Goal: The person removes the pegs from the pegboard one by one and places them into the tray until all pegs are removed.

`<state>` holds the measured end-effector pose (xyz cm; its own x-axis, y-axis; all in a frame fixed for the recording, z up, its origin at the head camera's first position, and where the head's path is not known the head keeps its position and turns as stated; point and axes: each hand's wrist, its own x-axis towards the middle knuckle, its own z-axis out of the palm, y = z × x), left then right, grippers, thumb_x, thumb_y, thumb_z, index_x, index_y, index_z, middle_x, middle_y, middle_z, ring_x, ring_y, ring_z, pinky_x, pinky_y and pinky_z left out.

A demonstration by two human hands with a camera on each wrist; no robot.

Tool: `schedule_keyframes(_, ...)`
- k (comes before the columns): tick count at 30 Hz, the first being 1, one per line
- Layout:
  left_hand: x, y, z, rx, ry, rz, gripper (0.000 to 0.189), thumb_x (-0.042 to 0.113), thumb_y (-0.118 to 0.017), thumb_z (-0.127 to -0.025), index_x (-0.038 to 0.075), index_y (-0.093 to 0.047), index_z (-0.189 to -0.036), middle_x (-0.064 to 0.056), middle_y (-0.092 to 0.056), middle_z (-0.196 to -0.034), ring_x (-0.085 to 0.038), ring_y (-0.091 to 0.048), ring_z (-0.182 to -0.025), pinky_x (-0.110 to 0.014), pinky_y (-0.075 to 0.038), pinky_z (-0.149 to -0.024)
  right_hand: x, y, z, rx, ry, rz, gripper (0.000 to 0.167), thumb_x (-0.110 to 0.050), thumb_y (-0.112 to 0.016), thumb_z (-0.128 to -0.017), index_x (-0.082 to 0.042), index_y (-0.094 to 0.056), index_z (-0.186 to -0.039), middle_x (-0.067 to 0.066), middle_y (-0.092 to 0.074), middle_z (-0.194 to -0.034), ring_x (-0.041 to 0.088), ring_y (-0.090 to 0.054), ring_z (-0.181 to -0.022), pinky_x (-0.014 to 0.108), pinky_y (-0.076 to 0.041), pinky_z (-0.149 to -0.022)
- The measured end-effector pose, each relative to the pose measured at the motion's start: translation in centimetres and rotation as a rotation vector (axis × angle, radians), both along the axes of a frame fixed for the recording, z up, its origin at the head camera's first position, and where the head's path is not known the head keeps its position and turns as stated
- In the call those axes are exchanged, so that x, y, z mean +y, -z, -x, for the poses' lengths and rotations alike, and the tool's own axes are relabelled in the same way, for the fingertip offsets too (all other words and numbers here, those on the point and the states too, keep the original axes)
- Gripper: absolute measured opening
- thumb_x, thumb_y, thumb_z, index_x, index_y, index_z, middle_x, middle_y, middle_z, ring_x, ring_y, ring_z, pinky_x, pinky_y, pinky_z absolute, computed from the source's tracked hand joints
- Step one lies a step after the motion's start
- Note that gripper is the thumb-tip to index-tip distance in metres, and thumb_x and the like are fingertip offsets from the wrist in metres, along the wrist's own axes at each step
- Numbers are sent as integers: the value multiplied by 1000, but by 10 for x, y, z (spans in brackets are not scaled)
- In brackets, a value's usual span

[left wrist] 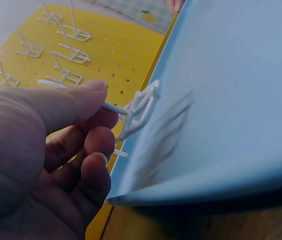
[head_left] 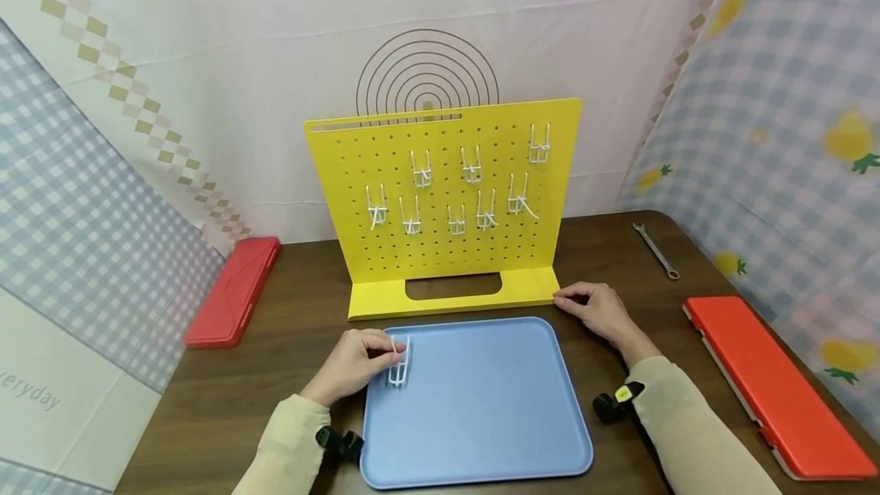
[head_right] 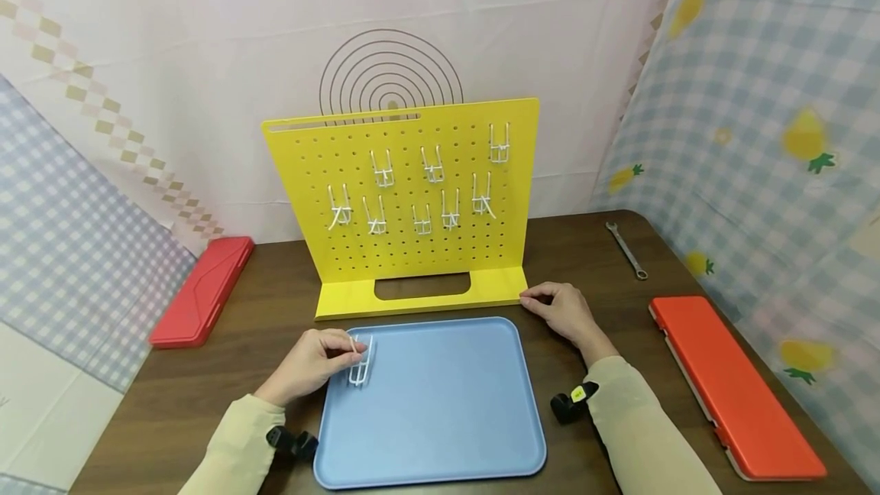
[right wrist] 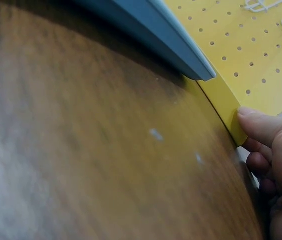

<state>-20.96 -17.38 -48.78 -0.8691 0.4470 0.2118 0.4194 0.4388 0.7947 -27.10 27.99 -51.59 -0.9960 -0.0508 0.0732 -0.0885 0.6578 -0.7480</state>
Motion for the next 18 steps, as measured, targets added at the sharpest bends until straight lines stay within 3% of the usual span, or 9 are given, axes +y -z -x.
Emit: schedule_keyframes(18,1,-2,1,-29,-56,61,2,12,-78,-81,13,-78,-83,9,-71,-89,-6,-63,-82,-23,-53,-69,-2,-4,-1,5,-1,2,31,-41,-72,-85,-16,-75,-104,5,-70,-106,26,-60,-102,48,-45,-91)
